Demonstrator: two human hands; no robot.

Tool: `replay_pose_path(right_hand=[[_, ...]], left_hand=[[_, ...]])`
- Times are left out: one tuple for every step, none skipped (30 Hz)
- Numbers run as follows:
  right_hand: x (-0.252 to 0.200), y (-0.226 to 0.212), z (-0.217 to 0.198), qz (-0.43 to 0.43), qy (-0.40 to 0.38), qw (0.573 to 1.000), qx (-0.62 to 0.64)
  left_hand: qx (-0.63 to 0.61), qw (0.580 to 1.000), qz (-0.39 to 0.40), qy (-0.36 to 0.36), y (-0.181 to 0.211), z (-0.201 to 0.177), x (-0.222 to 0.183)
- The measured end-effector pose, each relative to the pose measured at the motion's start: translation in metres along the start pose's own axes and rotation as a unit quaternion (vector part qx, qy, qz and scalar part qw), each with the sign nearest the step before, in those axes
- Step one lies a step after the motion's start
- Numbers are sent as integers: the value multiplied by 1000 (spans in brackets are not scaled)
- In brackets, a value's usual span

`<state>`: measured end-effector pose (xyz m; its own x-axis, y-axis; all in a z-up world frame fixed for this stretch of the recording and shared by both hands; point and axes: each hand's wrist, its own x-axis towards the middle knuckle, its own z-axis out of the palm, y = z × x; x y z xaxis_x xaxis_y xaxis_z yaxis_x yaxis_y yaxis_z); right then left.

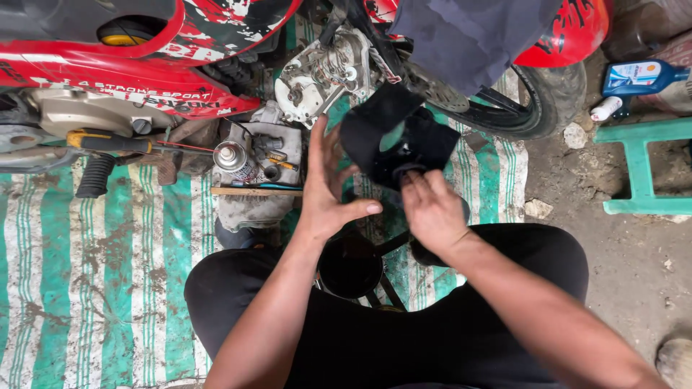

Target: Cleaning a motorcycle instrument cluster housing using a cloth

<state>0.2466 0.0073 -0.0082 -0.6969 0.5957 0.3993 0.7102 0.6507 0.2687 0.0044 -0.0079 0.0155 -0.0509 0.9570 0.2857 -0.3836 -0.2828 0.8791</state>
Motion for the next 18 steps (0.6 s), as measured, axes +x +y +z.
replay_pose_path(right_hand=[[6, -15, -12, 0, 0, 1000, 0], [12, -29, -24, 5, 5, 1000, 12], [21, -43, -35, 9, 13, 1000, 23], [17, -59, -26, 8, 17, 1000, 23], [12, -74, -19, 35, 13, 998, 41], [5, -89, -11, 62, 10, 996, 59], [12, -92, -18, 63, 6, 996, 61], [17, -96, -24, 78, 6, 994, 73], [25, -99, -30, 92, 7, 992, 84], [30, -98, -43, 92, 4, 992, 86], [39, -96, -53, 114, 11, 989, 96], [49, -94, -65, 135, 18, 985, 106], [51, -95, -66, 134, 17, 985, 107], [53, -97, -67, 146, 31, 979, 137], [54, -98, -69, 157, 44, 972, 167], [51, -100, -71, 156, 43, 973, 166], [52, -101, -72, 174, 45, 967, 181], [52, -101, -72, 192, 47, 960, 196]], left_hand=[[0, 1000, 0, 0, -24, 7, -8], [26, 997, -45, 51, -47, 13, -16], [52, 990, -86, 101, -70, 18, -21], [54, 990, -83, 101, -75, 22, -25], [29, 990, -73, 120, -81, 27, -31], [4, 988, -63, 139, -88, 31, -36], [4, 988, -68, 140, -86, 26, -36], [17, 990, -44, 134, -85, 20, -36], [31, 991, -18, 128, -84, 13, -35], [31, 991, -21, 129, -76, 14, -37], [18, 994, 4, 109, -68, 14, -32], [4, 996, 29, 88, -60, 14, -28], [4, 996, 29, 90, -57, 13, -26], [-5, 996, 46, 75, -55, 11, -25], [-15, 996, 64, 59, -53, 11, -23], [-17, 996, 64, 60, -48, 10, -23], [-28, 996, 60, 54, -44, 8, -20], [-39, 996, 56, 48, -40, 5, -18]])
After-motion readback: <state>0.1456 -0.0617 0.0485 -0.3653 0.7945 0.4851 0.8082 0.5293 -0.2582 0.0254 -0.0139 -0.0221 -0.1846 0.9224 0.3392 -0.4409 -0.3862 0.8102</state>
